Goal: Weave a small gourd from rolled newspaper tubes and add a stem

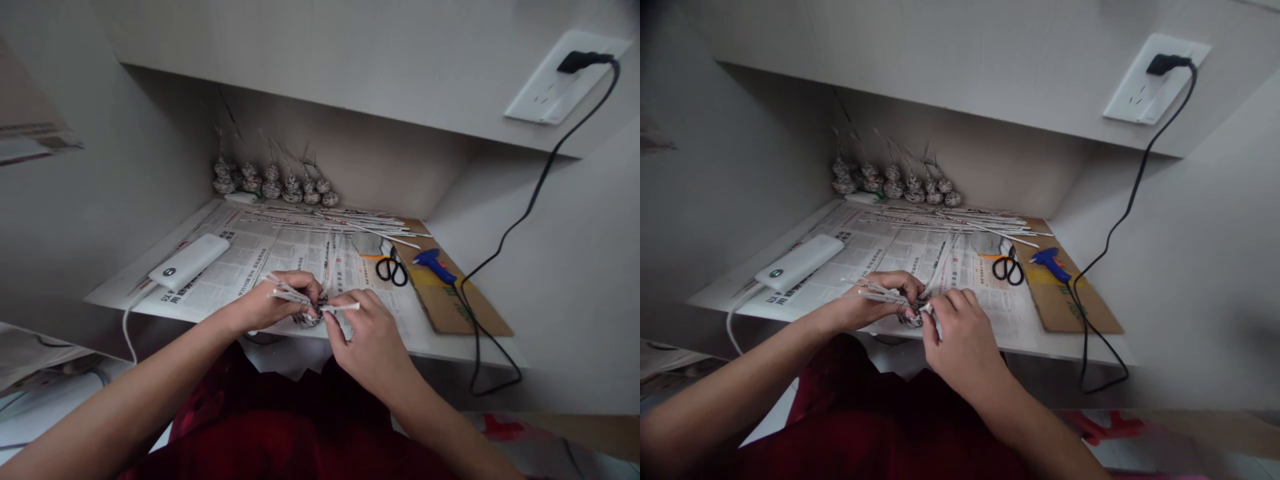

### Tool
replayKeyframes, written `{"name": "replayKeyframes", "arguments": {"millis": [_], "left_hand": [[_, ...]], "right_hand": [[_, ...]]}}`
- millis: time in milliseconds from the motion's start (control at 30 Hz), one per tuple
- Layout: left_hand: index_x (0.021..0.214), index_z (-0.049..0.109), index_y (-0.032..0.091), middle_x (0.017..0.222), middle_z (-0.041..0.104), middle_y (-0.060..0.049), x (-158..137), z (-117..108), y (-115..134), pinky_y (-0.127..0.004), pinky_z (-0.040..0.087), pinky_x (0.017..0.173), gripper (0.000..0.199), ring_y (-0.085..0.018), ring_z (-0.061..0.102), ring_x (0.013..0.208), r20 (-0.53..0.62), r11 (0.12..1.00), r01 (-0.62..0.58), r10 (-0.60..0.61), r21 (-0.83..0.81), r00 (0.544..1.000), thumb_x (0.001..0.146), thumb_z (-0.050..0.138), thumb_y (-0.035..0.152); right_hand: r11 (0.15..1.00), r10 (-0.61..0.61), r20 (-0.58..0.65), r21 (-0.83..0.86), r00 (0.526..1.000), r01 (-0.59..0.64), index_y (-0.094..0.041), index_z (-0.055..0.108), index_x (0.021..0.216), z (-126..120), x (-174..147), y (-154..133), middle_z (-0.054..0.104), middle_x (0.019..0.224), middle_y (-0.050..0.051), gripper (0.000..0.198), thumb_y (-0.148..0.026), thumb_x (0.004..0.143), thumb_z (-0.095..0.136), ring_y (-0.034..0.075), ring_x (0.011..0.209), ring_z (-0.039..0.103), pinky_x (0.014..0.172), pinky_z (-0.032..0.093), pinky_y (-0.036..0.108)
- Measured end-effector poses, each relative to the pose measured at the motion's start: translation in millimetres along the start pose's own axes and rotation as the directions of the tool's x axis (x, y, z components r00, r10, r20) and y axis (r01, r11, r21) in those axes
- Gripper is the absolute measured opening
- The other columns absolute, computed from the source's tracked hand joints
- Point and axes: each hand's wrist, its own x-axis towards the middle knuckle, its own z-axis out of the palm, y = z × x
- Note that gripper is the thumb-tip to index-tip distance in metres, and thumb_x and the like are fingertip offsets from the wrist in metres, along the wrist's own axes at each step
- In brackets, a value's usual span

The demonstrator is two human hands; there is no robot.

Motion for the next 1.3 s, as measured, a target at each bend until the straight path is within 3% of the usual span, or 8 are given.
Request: {"name": "replayKeyframes", "arguments": {"millis": [133,333,533,733,800,933,1067,1300], "left_hand": [[0.08,0.061,0.013,0.089,0.065,-0.006,-0.3,0.4,0.4,-0.026,0.047,0.074,0.02,-0.015,0.06,0.085,-0.004,1.0,-0.007,0.007,-0.003,1.0,0.076,0.072,0.03],[0.08,0.062,0.014,0.087,0.064,-0.004,-1.3,1.6,2.3,-0.027,0.046,0.077,0.019,-0.015,0.06,0.083,-0.021,1.0,0.007,-0.007,0.001,1.0,0.076,0.072,0.029],[0.081,0.063,0.014,0.089,0.065,-0.005,-1.6,3.7,8.1,-0.028,0.047,0.077,0.014,-0.015,0.06,0.083,-0.013,0.999,0.026,-0.026,0.022,1.0,0.077,0.07,0.026],[0.079,0.062,0.015,0.085,0.064,-0.003,-1.2,4.4,14.8,-0.026,0.046,0.073,0.013,-0.014,0.06,0.079,-0.038,1.0,0.022,-0.022,-0.004,0.999,0.078,0.069,0.026],[0.078,0.062,0.014,0.084,0.063,-0.003,-1.3,4.1,15.8,-0.026,0.046,0.071,0.014,-0.014,0.059,0.078,-0.042,0.998,0.054,-0.055,-0.03,0.998,0.077,0.069,0.026],[0.078,0.062,0.014,0.086,0.064,-0.003,-1.6,3.5,15.3,-0.027,0.046,0.074,0.015,-0.015,0.06,0.081,-0.057,0.997,0.074,-0.076,-0.036,0.995,0.075,0.071,0.025],[0.077,0.062,0.014,0.084,0.063,-0.003,-1.6,3.4,12.6,-0.026,0.046,0.07,0.016,-0.014,0.059,0.078,-0.05,0.998,0.057,-0.058,-0.022,0.997,0.075,0.071,0.027],[0.082,0.062,0.015,0.086,0.063,-0.004,-3.2,5.4,10.1,-0.027,0.046,0.075,0.016,-0.015,0.059,0.082,-0.035,0.999,-0.03,0.031,0.01,0.999,0.078,0.07,0.029]], "right_hand": [[0.999,-0.008,0.014,0.05,1.0,0.007,-0.017,0.059,0.087,0.2,2.9,0.6,0.06,0.093,0.008,0.008,-0.015,0.082,0.054,0.024,0.094,0.053,0.085,0.044,0.039],[0.964,0.146,-0.026,0.23,0.989,-0.136,-0.021,0.057,0.087,11.2,0.9,2.0,0.063,0.085,0.003,0.016,-0.011,0.075,0.055,0.02,0.085,0.058,0.076,0.044,0.033],[0.928,0.267,-0.11,0.297,0.957,-0.225,-0.023,0.059,0.085,20.1,-0.9,0.7,0.065,0.081,0.0,0.016,-0.012,0.073,0.057,0.016,0.069,0.058,0.064,0.043,0.028],[0.959,0.143,-0.143,0.264,0.979,-0.102,-0.022,0.063,0.087,22.6,-1.4,-1.3,0.066,0.082,0.0,0.02,-0.008,0.074,0.057,0.015,0.073,0.058,0.068,0.044,0.027],[0.952,0.161,-0.131,0.281,0.978,-0.119,-0.023,0.063,0.092,21.5,-2.2,-0.9,0.066,0.085,0.001,0.02,-0.011,0.078,0.057,0.015,0.073,0.058,0.067,0.045,0.027],[0.873,0.309,-0.061,0.414,0.949,-0.257,-0.023,0.061,0.098,18.0,-5.0,0.8,0.066,0.085,0.001,0.016,-0.022,0.081,0.061,0.012,0.063,0.057,0.059,0.046,0.025],[0.789,0.37,0.009,0.525,0.929,-0.32,-0.021,0.062,0.092,15.5,-6.0,3.2,0.066,0.083,0.001,0.01,-0.026,0.084,0.061,0.012,0.06,0.056,0.056,0.047,0.024],[0.94,0.217,-0.12,0.294,0.969,-0.174,-0.021,0.061,0.077,13.3,-5.7,0.8,0.063,0.071,0.0,0.003,-0.019,0.079,0.061,0.014,0.064,0.057,0.059,0.044,0.026]]}}
